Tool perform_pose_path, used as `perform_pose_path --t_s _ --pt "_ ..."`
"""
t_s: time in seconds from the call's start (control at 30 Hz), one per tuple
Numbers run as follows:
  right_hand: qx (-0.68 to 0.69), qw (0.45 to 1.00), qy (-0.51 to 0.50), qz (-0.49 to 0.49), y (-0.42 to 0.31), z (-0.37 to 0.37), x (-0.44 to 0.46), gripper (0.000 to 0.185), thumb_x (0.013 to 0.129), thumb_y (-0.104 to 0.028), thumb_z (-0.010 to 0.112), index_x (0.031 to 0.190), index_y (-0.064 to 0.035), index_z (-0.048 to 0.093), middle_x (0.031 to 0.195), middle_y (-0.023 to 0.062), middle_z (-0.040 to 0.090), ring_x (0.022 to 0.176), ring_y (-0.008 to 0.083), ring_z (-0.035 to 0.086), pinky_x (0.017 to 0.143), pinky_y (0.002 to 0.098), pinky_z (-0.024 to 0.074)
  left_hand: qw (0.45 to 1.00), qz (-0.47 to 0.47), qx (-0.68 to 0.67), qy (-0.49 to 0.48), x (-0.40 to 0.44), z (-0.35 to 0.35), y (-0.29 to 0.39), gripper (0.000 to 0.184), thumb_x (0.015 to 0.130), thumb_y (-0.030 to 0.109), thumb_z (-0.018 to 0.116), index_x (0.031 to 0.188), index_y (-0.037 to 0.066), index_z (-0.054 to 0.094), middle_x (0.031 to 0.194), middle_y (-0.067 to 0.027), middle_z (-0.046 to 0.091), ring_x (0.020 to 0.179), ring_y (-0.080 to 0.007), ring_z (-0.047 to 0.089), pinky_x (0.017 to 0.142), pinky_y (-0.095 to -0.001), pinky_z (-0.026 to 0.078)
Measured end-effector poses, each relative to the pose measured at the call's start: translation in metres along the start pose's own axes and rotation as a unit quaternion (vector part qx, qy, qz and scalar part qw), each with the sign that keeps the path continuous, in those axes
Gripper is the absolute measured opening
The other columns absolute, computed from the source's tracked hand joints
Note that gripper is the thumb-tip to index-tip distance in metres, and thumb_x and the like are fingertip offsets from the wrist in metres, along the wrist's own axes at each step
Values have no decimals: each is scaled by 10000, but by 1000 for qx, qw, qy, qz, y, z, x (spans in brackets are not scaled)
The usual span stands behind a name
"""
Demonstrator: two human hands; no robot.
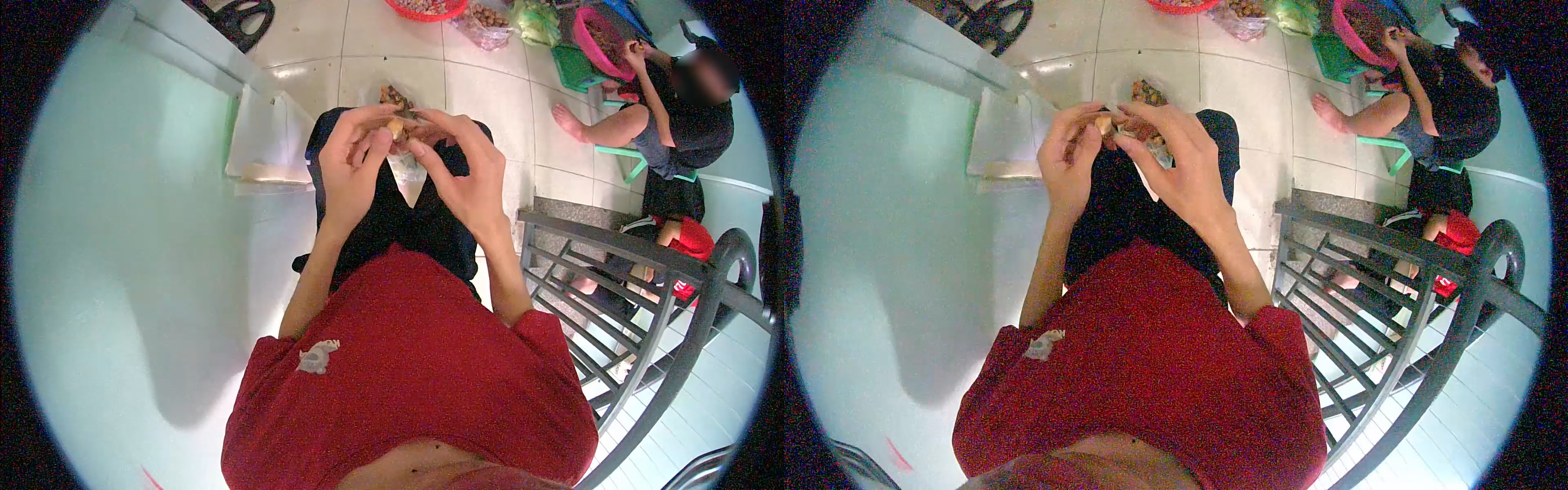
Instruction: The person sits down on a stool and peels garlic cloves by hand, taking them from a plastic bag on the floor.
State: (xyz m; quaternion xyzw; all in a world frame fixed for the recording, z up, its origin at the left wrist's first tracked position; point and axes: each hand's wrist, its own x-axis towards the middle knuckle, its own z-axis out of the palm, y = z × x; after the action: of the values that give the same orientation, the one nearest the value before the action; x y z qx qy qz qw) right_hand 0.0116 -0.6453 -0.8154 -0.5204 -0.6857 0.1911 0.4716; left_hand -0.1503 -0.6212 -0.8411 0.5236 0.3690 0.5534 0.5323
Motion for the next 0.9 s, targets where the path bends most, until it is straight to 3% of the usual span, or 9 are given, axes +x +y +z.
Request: perform_pose_path --t_s 0.13,0.33,0.5,0.73,0.8,0.9 --pt "-48 996 -7 -75 -10 -10 13 256 811 -144 777 1058 -97 727 916 73 704 824 246 667 725 337 494 998 26 -52 3 -3 5 6 228 1002 51 567 1213 -13 510 1045 -100 641 936 -145 624 831 -274 507" --pt "20 999 25 -27 -8 -7 15 150 797 -143 788 928 -84 746 888 68 711 804 232 672 725 325 495 988 4 -131 -80 -2 1 9 209 994 42 583 1171 0 481 1006 -76 614 864 -98 567 760 -253 474" --pt "-25 995 55 -74 -8 -9 20 139 796 -115 782 922 -76 741 900 63 715 821 236 674 720 330 496 999 11 -23 -40 -1 10 25 181 957 18 634 1097 -22 526 999 -104 651 805 -116 619 676 -252 505" --pt "-95 985 73 -121 -11 -12 15 159 790 -89 772 940 -75 721 914 64 701 815 251 651 712 340 492 998 -7 -40 -45 -4 9 32 184 940 6 654 1080 -40 543 959 -114 667 754 -124 630 654 -262 518" --pt "-92 988 66 -106 -17 -14 13 155 794 -91 769 937 -70 713 902 69 695 810 255 649 716 341 493 989 -33 -138 -52 -2 10 31 177 949 29 652 1079 -38 551 946 -108 669 724 -124 615 639 -258 507" --pt "-68 993 64 -77 -17 -12 17 149 804 -95 762 935 -64 698 888 82 683 804 263 646 724 345 497 989 -45 -127 -55 -2 9 34 171 972 66 633 1081 -36 548 948 -103 662 721 -123 598 638 -258 491"
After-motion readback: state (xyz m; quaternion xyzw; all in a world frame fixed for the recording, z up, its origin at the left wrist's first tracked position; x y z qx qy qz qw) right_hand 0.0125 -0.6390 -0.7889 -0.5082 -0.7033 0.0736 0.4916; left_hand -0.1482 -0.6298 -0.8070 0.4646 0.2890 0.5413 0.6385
